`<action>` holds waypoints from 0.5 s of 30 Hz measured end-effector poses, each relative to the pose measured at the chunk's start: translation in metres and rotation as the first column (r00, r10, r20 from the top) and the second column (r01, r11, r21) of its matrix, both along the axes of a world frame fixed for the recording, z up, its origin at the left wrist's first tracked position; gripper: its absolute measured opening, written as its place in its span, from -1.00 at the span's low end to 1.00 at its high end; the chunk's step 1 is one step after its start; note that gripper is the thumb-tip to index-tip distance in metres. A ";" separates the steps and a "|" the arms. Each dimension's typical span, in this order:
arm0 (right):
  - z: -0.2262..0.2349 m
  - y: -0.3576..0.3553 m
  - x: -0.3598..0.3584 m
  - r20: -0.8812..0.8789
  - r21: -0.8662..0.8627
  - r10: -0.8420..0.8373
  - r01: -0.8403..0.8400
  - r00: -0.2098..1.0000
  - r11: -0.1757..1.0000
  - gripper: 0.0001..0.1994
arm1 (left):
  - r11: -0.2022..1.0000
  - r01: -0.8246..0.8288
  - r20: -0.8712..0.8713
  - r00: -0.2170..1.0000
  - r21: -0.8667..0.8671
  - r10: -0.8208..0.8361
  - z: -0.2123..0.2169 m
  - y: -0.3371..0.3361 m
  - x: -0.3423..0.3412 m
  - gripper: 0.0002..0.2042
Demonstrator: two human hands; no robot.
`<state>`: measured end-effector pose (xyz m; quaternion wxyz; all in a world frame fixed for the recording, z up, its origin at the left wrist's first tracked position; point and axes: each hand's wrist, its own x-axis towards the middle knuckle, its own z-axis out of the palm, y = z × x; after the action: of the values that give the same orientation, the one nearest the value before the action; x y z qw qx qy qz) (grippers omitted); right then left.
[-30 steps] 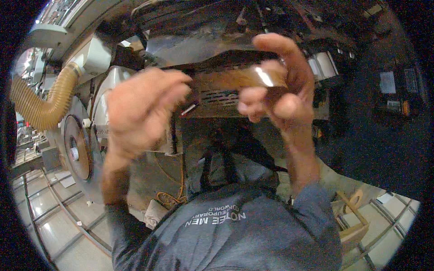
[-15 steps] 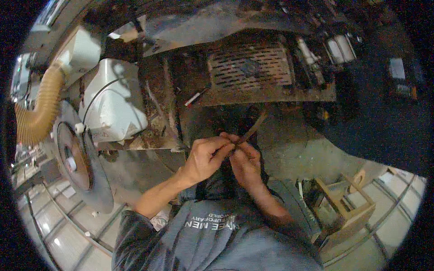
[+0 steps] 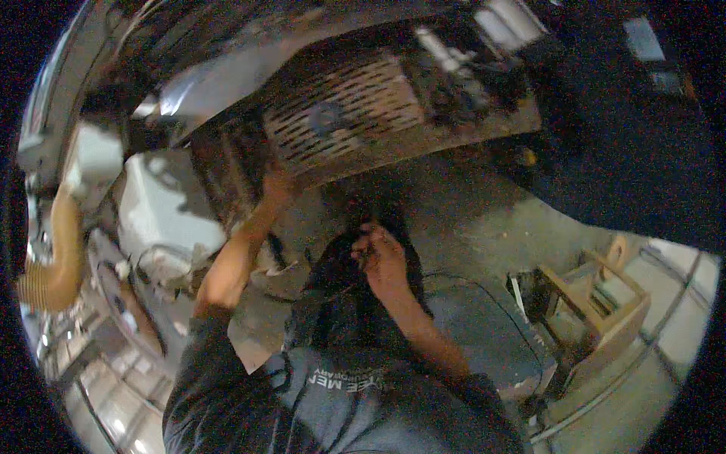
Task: The person uses a screwdriver to adjust and tighten components inside a large industrial machine. They repeatedly insert and turn the tool on various parts, then lift a large metal cover to access the interior before continuing adjustments.
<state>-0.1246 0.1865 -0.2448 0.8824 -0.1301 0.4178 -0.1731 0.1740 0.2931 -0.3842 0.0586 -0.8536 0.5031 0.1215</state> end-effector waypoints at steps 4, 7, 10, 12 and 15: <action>-0.008 -0.011 0.006 -0.067 0.059 0.004 0.000 0.998 0.998 -0.70 | 0.995 0.032 0.009 0.999 0.093 -0.033 -0.053 0.008 0.014 -0.47; -0.045 -0.015 0.016 -0.108 -0.018 0.064 -0.066 0.992 0.998 -0.69 | 0.980 0.159 0.131 0.981 -0.122 -0.143 -0.056 0.017 0.020 -0.50; -0.140 -0.023 0.029 -0.310 -0.109 -0.141 0.112 0.940 0.988 -0.70 | 0.986 -0.040 -0.291 0.953 0.159 0.086 -0.004 0.009 0.020 -0.70; -0.190 -0.039 0.026 -0.560 -0.522 0.054 -0.403 0.827 0.752 -0.69 | 0.933 -0.260 -0.335 0.927 -0.248 0.169 0.053 0.011 0.016 -0.78; -0.207 -0.062 0.040 -0.482 -0.337 -0.018 -0.166 0.876 0.927 -0.61 | 0.736 -0.514 -0.188 0.855 -0.440 0.484 0.128 0.030 0.035 -0.83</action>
<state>-0.0848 0.1243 -0.4513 0.7182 -0.3477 0.5763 -0.1765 0.2095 0.3234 -0.2562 -0.2026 -0.9403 0.2715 0.0318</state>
